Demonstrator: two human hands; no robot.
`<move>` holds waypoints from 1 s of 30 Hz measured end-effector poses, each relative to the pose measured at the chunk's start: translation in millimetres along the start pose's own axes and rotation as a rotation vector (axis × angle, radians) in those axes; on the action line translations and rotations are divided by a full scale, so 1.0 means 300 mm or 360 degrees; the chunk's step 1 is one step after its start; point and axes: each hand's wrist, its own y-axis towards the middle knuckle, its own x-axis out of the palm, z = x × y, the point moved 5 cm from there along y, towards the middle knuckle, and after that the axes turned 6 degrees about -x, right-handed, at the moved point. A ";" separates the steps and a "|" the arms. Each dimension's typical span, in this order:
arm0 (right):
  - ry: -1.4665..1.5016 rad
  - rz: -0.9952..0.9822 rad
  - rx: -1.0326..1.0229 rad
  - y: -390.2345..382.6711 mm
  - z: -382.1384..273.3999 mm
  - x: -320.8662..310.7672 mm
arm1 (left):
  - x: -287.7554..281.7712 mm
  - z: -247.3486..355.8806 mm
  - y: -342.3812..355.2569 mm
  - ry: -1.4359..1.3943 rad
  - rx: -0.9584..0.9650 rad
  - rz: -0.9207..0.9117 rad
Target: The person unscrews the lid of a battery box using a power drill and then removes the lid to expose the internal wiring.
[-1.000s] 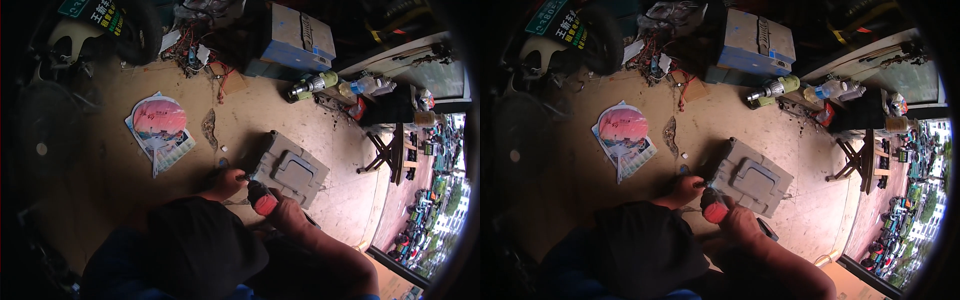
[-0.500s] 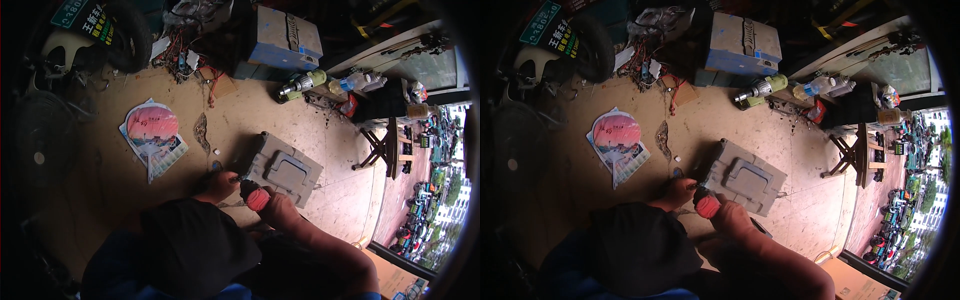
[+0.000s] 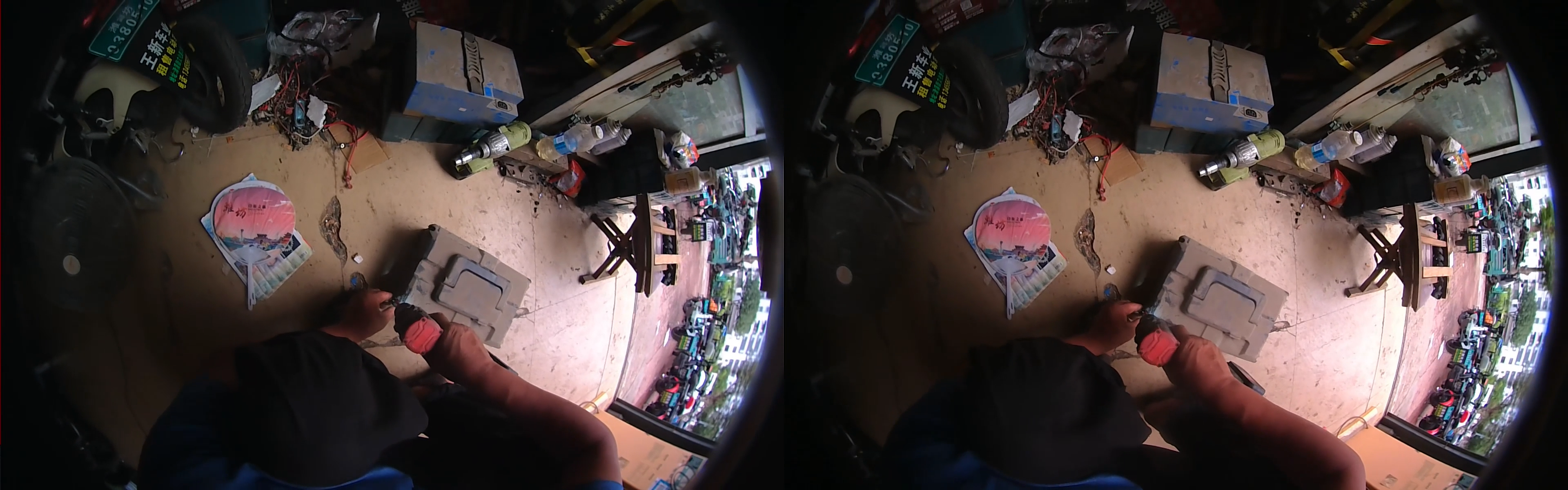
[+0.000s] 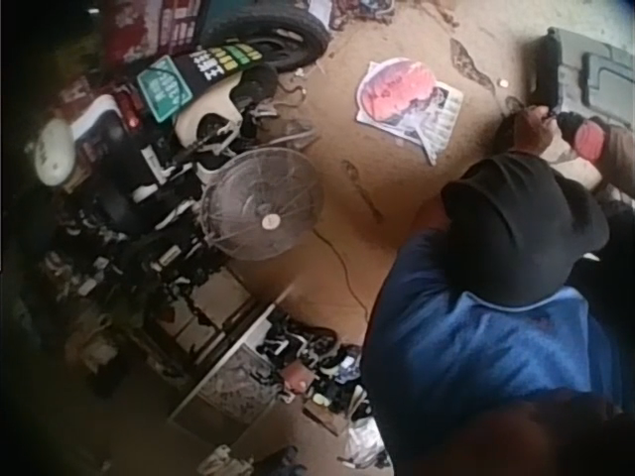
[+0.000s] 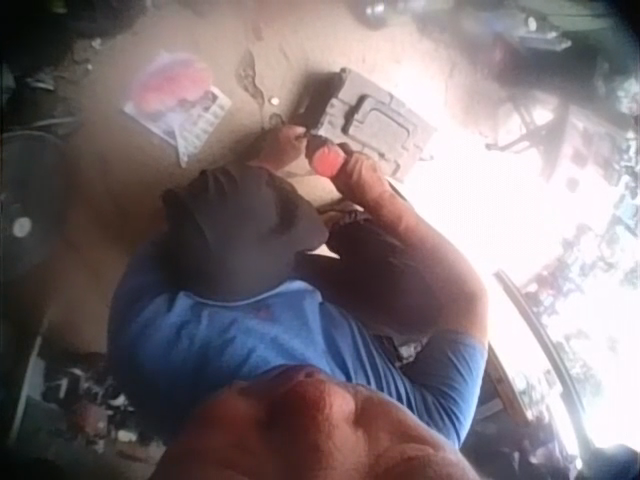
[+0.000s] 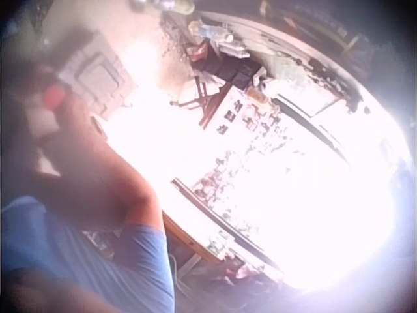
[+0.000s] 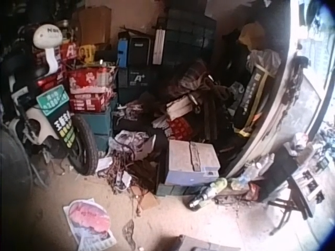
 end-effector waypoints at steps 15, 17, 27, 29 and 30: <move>0.0040 0.0020 -0.0020 -0.006 0.000 -0.011 | 0.036 -0.037 0.021 -0.0060 -0.0005 -0.0050; 0.0081 0.0035 0.0039 -0.012 -0.002 -0.033 | 0.038 -0.037 0.025 -0.0050 -0.0004 -0.0080; -0.0145 0.0376 -0.0545 -0.064 -0.046 -0.175 | 0.008 -0.024 0.013 -0.0089 0.0101 -0.0123; -0.0160 0.0409 -0.0543 0.010 0.018 -0.217 | 0.023 -0.052 0.015 0.0107 0.0065 -0.0101; -0.0170 0.0446 -0.0533 0.041 0.047 -0.244 | 0.031 -0.063 0.013 0.0110 0.0060 -0.0098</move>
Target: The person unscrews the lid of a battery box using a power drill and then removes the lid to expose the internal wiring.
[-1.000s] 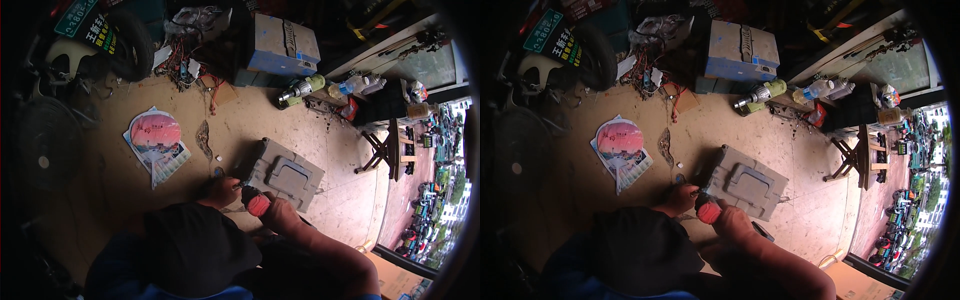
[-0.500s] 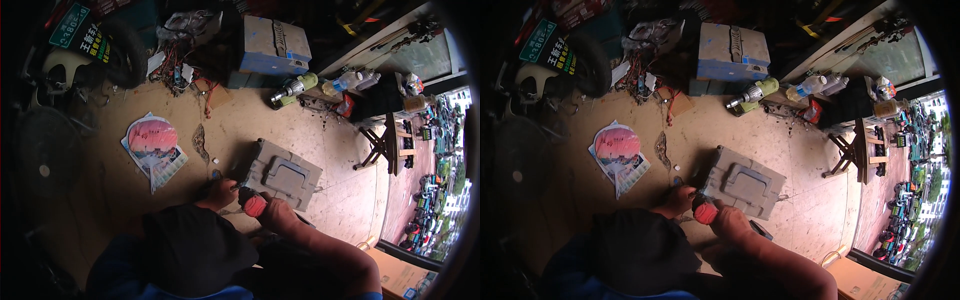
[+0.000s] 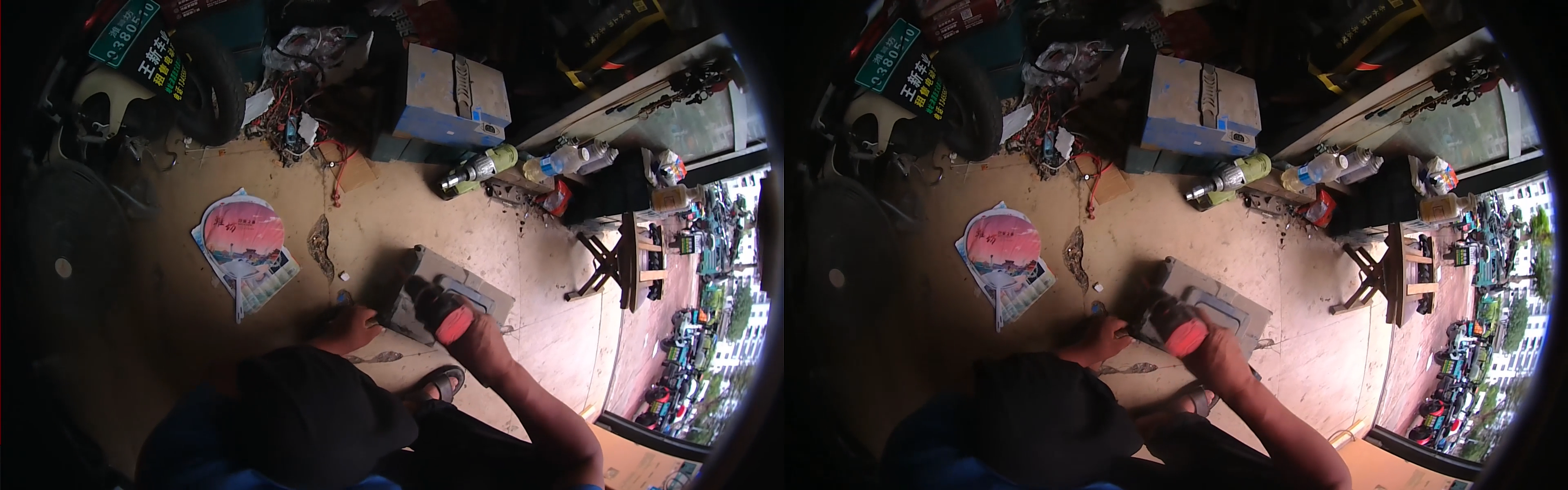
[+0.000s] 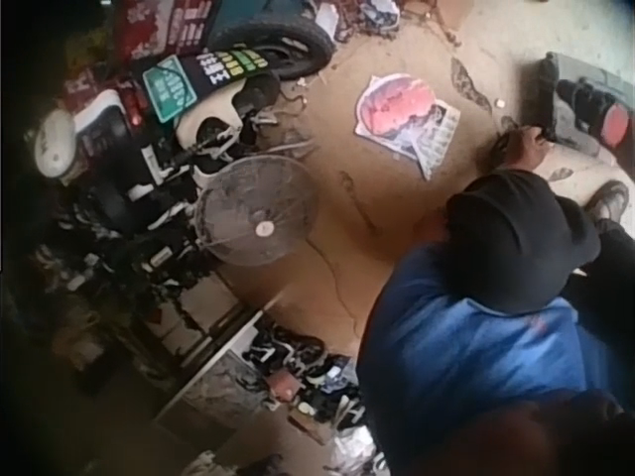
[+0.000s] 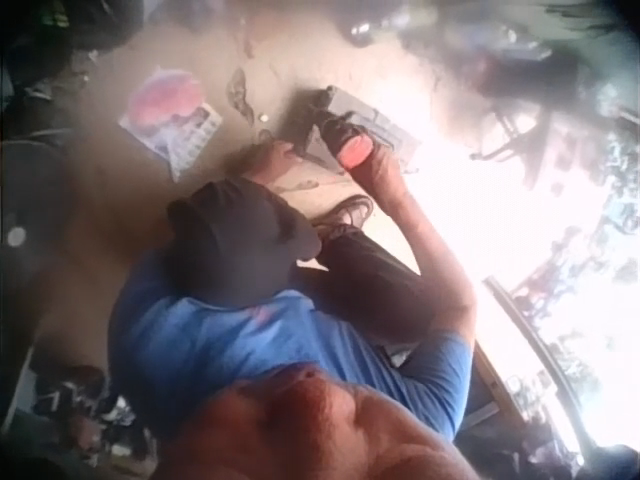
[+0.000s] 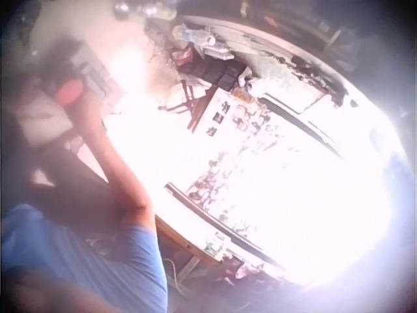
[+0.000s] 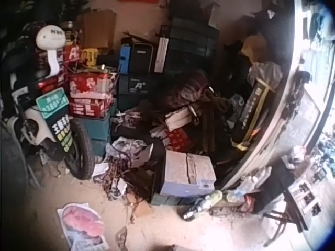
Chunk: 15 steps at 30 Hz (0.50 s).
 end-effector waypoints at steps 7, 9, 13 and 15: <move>0.0220 0.0242 0.0100 0.121 0.051 -0.110 | 0.011 -0.014 0.014 -0.0029 -0.0205 -0.0235; 0.0028 0.0126 0.0208 0.127 0.112 -0.095 | 0.027 -0.019 0.011 -0.0503 -0.0328 -0.0176; -0.0038 -0.0004 0.0402 0.173 0.117 -0.088 | 0.000 -0.028 -0.015 -0.0435 -0.0382 -0.0079; 0.0123 -0.0012 0.0424 0.187 0.126 -0.087 | 0.015 -0.060 -0.025 -0.0357 -0.0286 -0.0088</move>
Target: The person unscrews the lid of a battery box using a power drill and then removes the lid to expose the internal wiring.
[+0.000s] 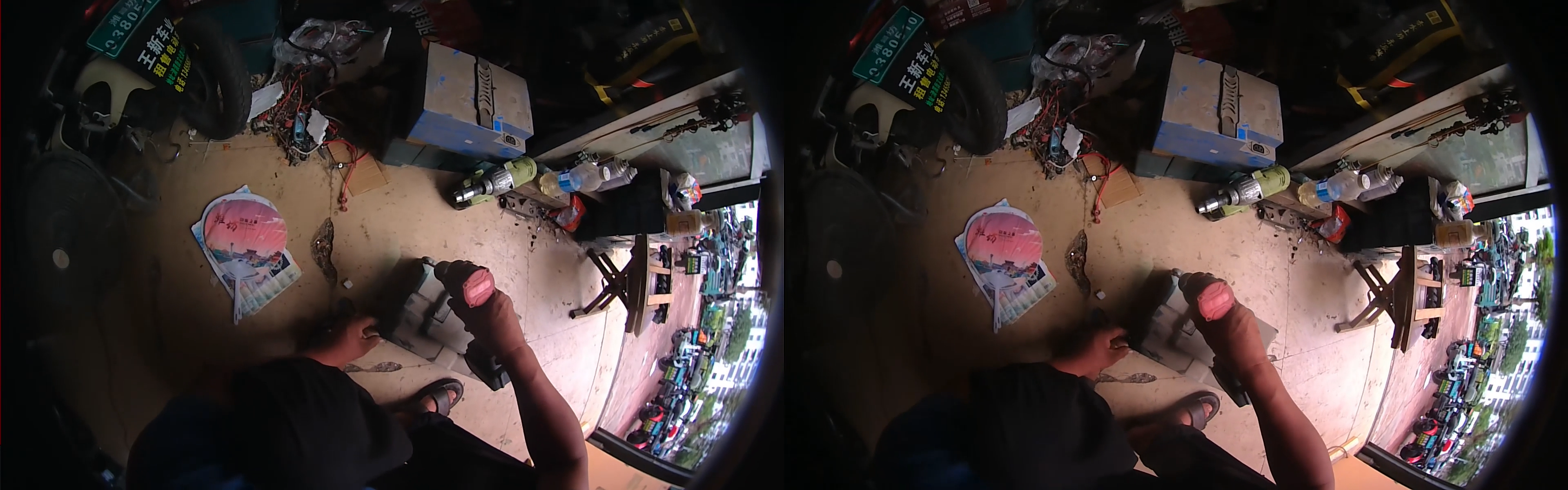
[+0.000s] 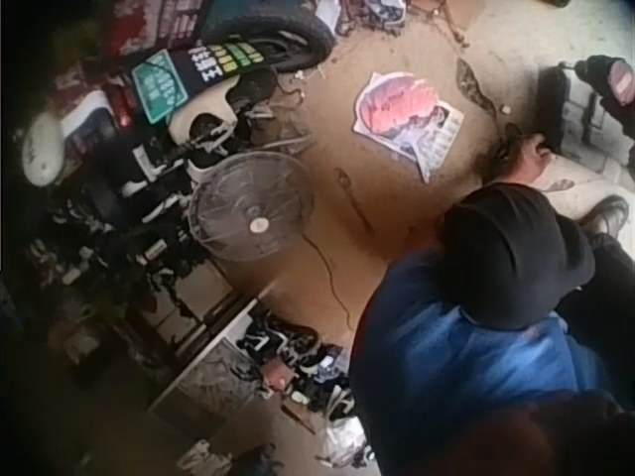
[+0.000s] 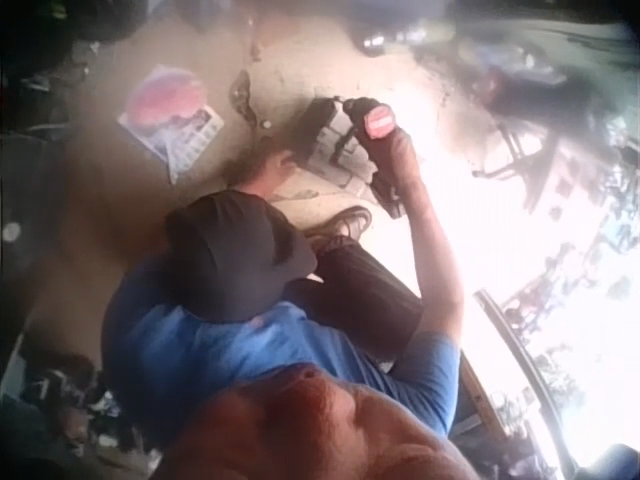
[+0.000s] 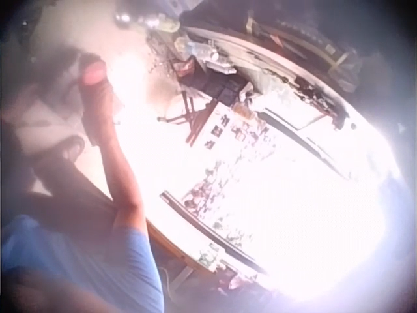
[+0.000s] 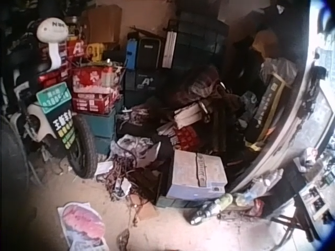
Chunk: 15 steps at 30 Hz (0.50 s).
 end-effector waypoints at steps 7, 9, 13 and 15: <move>0.0195 0.0050 -0.0089 0.046 0.029 -0.008 | 0.002 0.015 0.036 -0.0154 -0.0026 -0.0042; 0.0251 0.0003 0.0133 0.051 0.014 -0.027 | 0.008 -0.001 0.071 0.0246 -0.0015 -0.0184; 0.0301 -0.0020 0.0136 0.069 -0.049 -0.035 | -0.079 0.064 0.201 -0.0088 -0.0320 -0.0081; 0.0259 0.0002 0.0120 0.062 -0.059 -0.035 | -0.120 0.160 0.306 -0.0172 0.0228 0.0261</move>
